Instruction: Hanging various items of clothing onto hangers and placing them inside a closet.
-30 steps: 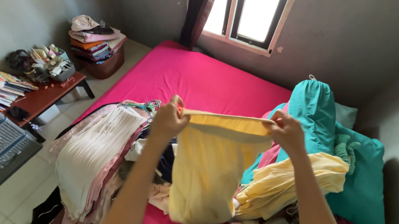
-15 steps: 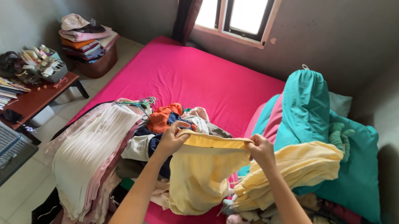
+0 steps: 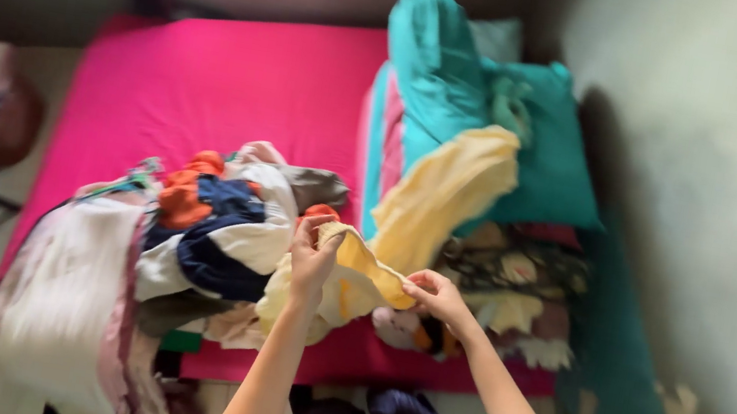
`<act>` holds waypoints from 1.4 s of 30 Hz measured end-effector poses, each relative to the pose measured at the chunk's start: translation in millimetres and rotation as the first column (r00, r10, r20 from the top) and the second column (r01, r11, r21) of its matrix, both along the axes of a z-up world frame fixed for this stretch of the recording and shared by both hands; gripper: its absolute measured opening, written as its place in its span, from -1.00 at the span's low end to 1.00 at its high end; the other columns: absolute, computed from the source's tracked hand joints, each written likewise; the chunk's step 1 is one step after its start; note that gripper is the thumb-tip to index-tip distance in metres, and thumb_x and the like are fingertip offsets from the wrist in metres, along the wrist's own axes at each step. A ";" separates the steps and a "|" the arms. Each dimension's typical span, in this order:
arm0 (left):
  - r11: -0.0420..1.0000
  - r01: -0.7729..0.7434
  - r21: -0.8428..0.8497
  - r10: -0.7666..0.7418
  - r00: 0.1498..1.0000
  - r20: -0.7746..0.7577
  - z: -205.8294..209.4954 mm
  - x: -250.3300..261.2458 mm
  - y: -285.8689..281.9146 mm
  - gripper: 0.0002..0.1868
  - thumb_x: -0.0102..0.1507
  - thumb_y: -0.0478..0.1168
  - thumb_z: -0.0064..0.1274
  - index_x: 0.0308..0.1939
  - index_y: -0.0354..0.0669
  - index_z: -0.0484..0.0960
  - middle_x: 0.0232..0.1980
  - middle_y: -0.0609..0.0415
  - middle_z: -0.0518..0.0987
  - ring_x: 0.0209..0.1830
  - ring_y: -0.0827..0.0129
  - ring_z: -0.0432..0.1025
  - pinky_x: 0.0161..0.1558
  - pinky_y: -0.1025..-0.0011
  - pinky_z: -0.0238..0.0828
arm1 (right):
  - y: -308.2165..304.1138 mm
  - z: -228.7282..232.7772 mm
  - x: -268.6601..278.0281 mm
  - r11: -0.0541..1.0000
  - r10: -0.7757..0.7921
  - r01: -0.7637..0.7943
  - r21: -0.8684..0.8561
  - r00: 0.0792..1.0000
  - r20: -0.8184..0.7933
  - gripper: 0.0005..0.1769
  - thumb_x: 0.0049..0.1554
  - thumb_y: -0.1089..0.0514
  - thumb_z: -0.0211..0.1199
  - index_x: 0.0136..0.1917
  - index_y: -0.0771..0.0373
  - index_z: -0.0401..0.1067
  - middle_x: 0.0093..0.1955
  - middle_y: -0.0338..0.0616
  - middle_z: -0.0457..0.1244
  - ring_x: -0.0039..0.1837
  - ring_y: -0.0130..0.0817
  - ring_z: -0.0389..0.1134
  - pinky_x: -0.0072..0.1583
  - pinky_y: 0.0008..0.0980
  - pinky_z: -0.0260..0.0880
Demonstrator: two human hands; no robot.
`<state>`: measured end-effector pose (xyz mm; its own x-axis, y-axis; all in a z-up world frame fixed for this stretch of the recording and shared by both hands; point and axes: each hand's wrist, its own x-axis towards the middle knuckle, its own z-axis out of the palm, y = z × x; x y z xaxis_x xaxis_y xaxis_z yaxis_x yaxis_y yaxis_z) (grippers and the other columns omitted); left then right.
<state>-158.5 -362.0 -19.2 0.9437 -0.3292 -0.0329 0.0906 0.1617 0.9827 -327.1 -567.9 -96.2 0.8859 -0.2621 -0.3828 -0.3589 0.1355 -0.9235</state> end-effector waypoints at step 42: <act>0.972 0.142 0.187 -0.065 0.928 -0.366 -144.2 -57.0 -148.1 -0.61 0.29 -0.45 -0.01 0.20 -0.23 0.43 0.08 0.05 0.58 0.05 0.49 0.46 0.07 0.54 0.38 | -321.6 -262.8 -122.2 0.375 -0.539 0.170 -0.911 0.840 -0.065 -0.73 0.05 0.30 0.30 0.07 0.20 0.50 0.07 -0.02 0.34 0.25 0.05 0.29 0.23 0.06 0.25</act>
